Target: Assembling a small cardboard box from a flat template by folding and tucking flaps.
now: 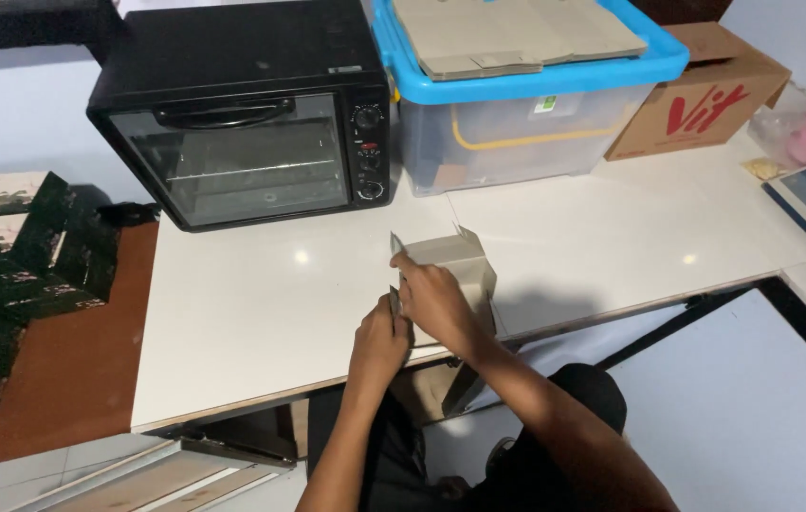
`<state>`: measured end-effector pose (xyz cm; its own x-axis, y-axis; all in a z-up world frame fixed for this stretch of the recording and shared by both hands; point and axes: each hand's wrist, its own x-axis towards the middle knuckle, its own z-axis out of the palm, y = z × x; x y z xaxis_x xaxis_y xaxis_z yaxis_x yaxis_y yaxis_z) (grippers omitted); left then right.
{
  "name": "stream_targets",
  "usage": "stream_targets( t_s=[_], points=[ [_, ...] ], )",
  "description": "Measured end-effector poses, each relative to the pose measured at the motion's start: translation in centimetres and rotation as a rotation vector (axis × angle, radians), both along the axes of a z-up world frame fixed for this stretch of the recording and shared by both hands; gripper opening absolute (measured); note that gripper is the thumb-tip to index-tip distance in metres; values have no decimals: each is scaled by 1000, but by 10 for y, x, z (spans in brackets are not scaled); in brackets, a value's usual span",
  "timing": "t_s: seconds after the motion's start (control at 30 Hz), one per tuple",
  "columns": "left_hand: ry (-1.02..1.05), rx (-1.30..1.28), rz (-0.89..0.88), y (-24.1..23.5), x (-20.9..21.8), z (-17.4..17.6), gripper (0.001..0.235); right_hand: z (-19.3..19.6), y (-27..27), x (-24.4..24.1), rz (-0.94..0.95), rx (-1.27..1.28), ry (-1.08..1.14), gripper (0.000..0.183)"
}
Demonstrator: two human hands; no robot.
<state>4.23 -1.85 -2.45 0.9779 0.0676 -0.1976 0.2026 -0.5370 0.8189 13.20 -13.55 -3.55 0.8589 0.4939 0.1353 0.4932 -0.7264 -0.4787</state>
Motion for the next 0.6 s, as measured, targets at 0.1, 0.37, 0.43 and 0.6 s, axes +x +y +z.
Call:
stream_targets(
  t_s=[0.1,0.37,0.43,0.6],
  points=[
    [-74,-34,47,2,4,7,39,7,-4,-32,-69,-7,-56,28],
    [-195,-179,162,-6,-1,-3,25,-35,-15,-51,-374,274,28,12],
    [-181,-93,118,-8,-2,-7,25,-43,-15,-59,-410,352,7,20],
    [-139,-13,75,-2,1,-17,26,-37,-12,-86,-447,517,51,19]
  ],
)
